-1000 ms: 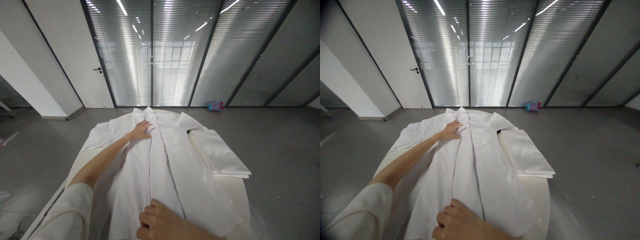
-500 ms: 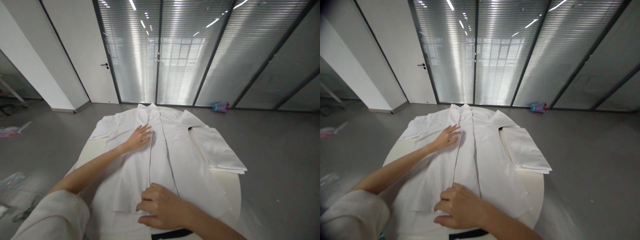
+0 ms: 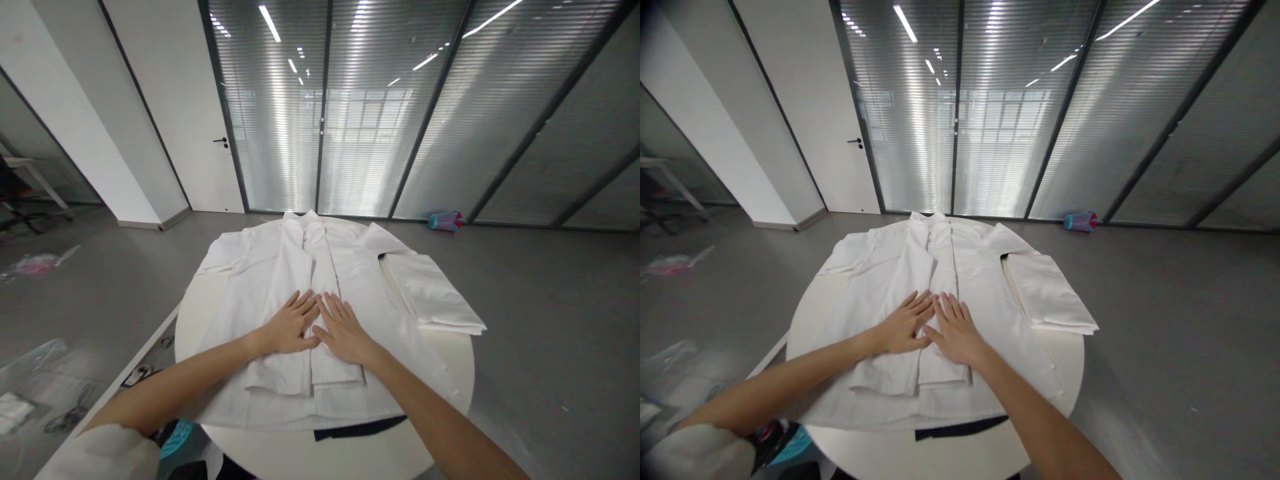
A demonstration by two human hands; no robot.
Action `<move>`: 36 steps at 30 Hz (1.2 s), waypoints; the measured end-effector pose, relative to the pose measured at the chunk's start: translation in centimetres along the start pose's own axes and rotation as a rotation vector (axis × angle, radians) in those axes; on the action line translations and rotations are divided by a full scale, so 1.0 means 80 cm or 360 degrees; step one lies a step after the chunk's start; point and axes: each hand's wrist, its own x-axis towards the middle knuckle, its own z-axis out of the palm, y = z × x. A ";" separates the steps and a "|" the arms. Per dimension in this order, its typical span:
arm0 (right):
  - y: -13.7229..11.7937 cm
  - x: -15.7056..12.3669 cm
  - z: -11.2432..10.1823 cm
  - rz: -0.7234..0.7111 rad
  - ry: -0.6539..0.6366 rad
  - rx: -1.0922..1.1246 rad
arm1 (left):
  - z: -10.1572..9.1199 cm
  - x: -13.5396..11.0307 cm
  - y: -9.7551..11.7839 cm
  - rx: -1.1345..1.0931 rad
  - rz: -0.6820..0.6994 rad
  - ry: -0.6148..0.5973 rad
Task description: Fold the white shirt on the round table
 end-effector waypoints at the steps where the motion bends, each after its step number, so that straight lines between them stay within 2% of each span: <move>1: 0.000 0.002 0.006 0.0020 -0.0036 -0.0040 | 0.000 0.001 0.002 0.0003 -0.0004 0.0024; 3: -0.002 0.003 0.007 0.0038 -0.0051 -0.0063 | -0.004 -0.001 0.005 0.0011 0.0004 0.0092; 5: -0.001 -0.002 -0.006 0.0015 -0.0034 -0.0019 | -0.014 -0.011 0.006 0.0013 0.0031 0.0164; 8: 0.009 -0.025 -0.035 -0.0205 0.0066 0.0034 | -0.046 -0.045 -0.001 -0.0028 0.0108 0.0193; 10: 0.021 -0.049 -0.048 -0.0400 0.0150 -0.0015 | -0.071 -0.079 -0.008 -0.0026 0.0156 0.0116; 12: 0.033 -0.075 -0.049 -0.0535 0.0229 -0.0095 | -0.090 -0.114 -0.012 0.0007 0.0164 -0.0028; 14: 0.043 -0.095 -0.041 -0.0624 0.0320 -0.0144 | -0.100 -0.140 -0.012 -0.0015 0.0153 -0.0194; 16: 0.049 -0.106 -0.030 -0.0686 0.0374 -0.0157 | -0.100 -0.154 -0.008 -0.0106 0.0147 -0.0307; 20: 0.051 -0.107 -0.023 -0.0726 0.0397 -0.0187 | -0.084 -0.155 -0.003 -0.0236 0.0131 -0.0267; 25: 0.047 -0.103 -0.036 -0.0809 0.0446 -0.0140 | -0.069 -0.157 -0.005 -0.0158 0.0157 -0.0128; 30: 0.033 -0.118 -0.053 -0.0901 0.0488 0.0143 | -0.093 -0.172 0.022 -0.0226 0.0274 -0.0061; 33: 0.021 -0.130 -0.060 -0.0881 0.0359 0.0404 | -0.113 -0.175 0.046 -0.0455 0.0270 -0.0153; 36: 0.017 -0.125 -0.063 -0.0724 0.0190 0.0649 | -0.123 -0.166 0.050 -0.0741 0.0125 -0.0267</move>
